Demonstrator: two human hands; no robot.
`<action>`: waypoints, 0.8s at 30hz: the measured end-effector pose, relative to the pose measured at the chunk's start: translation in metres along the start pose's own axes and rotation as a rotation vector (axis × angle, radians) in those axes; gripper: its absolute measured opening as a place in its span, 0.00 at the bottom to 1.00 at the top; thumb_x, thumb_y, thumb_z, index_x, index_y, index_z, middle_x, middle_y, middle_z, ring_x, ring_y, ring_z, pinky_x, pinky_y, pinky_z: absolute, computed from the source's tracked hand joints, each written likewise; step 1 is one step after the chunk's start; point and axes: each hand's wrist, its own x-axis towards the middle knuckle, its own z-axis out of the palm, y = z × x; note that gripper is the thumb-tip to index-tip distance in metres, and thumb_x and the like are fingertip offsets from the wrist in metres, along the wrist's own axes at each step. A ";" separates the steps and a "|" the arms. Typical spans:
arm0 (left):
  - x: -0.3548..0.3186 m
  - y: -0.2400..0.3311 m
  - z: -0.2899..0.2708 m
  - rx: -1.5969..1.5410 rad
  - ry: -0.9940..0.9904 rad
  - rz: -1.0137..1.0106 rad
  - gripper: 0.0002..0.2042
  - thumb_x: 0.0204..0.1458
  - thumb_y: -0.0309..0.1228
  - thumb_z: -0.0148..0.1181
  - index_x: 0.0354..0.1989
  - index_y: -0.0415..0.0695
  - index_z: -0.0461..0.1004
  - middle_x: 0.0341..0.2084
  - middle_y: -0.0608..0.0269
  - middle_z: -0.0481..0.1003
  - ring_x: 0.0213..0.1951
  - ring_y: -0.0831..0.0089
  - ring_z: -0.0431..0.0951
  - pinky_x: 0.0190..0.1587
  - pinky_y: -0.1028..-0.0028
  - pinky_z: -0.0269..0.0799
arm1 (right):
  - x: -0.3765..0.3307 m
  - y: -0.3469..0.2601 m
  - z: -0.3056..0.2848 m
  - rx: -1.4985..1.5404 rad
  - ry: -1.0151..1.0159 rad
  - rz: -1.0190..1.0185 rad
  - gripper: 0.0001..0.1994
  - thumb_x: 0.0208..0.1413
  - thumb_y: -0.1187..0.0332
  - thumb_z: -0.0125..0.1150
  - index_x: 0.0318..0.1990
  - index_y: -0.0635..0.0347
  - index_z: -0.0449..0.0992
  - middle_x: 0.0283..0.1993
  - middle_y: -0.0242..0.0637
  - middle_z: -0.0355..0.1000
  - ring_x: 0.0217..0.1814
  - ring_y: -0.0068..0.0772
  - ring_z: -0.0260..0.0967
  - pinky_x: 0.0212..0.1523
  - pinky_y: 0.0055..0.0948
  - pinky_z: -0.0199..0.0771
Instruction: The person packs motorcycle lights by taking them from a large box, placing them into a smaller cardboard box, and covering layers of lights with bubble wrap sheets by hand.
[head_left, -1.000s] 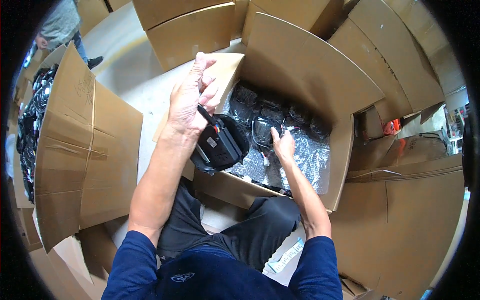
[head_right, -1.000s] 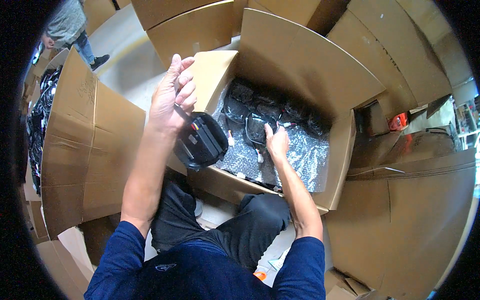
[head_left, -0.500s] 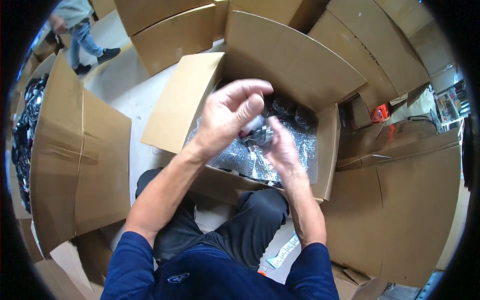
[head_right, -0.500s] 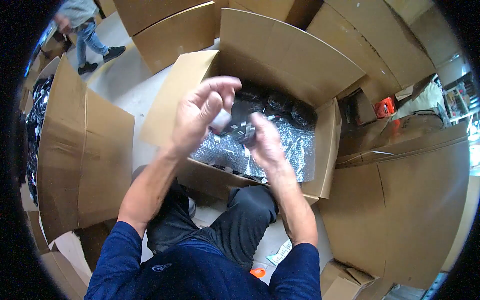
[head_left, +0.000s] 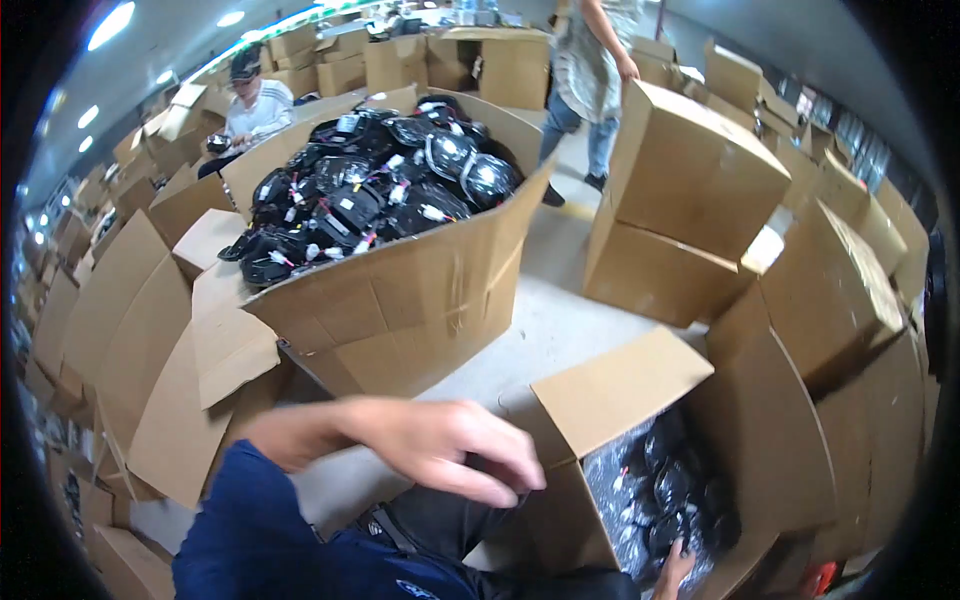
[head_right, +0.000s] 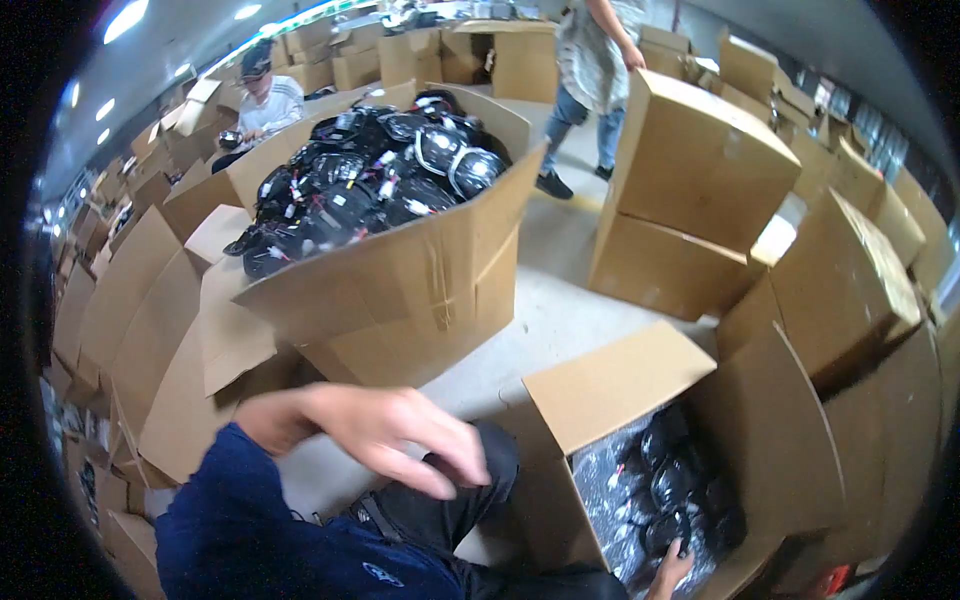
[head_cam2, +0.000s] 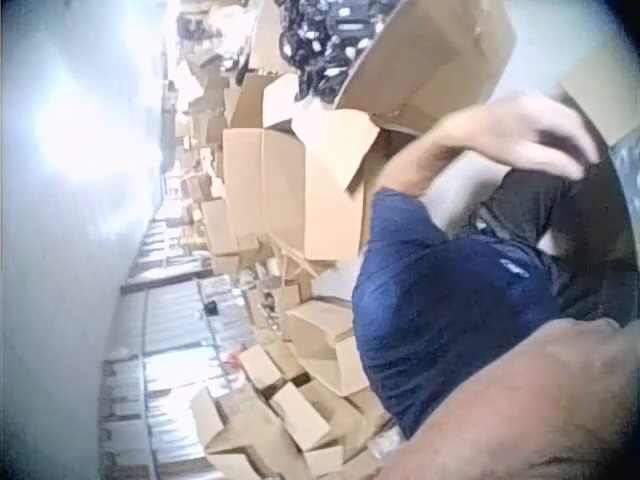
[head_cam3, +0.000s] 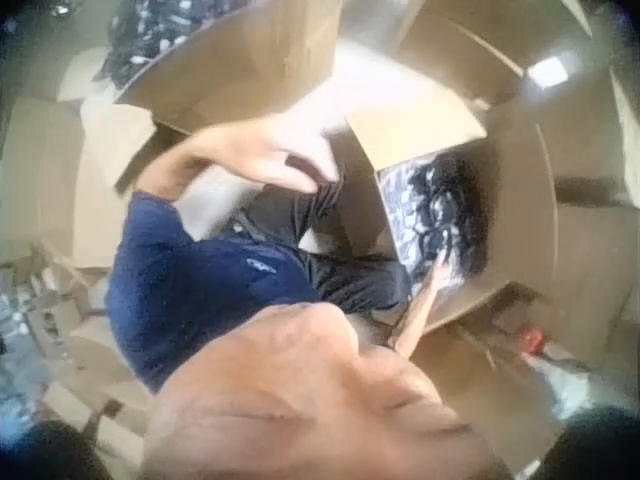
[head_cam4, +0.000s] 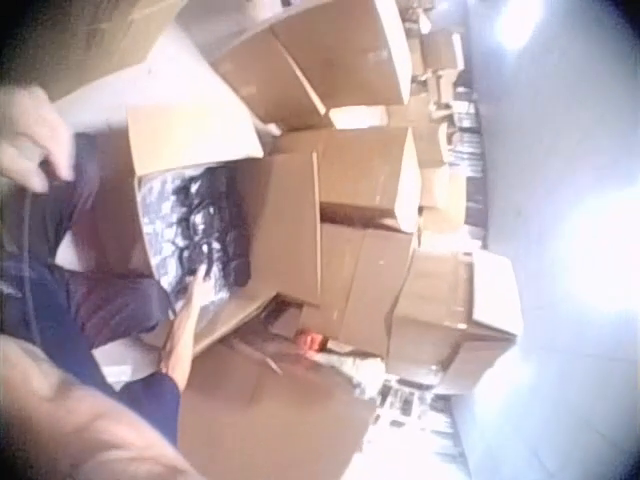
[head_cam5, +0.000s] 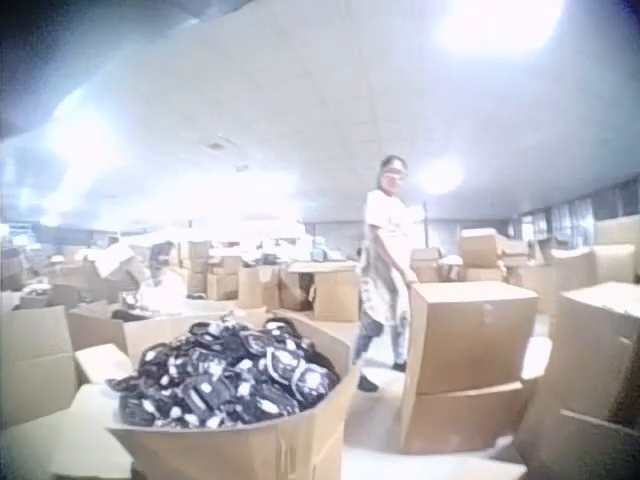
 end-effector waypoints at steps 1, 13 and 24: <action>-0.019 0.030 -0.026 0.073 0.008 -0.055 0.12 0.57 0.29 0.67 0.47 0.37 0.79 0.40 0.55 0.81 0.41 0.64 0.82 0.46 0.68 0.77 | 0.004 0.022 -0.014 -0.024 0.130 -0.046 0.24 0.58 0.57 0.65 0.48 0.77 0.76 0.43 0.56 0.79 0.45 0.45 0.76 0.50 0.42 0.74; -0.067 -0.128 -0.382 0.840 0.951 -0.918 0.34 0.49 0.62 0.66 0.31 0.33 0.82 0.32 0.49 0.81 0.35 0.63 0.79 0.41 0.65 0.73 | -0.089 -0.211 -0.042 -0.247 -0.112 -0.140 0.27 0.56 0.49 0.67 0.55 0.61 0.79 0.55 0.54 0.76 0.59 0.54 0.71 0.61 0.46 0.68; -0.005 -0.188 -0.360 0.905 1.258 -0.528 0.44 0.41 0.46 0.76 0.62 0.33 0.61 0.57 0.36 0.69 0.60 0.46 0.70 0.65 0.58 0.65 | -0.113 -0.215 -0.030 -0.259 -0.218 0.155 0.27 0.60 0.45 0.61 0.56 0.59 0.79 0.55 0.51 0.77 0.59 0.55 0.72 0.61 0.46 0.69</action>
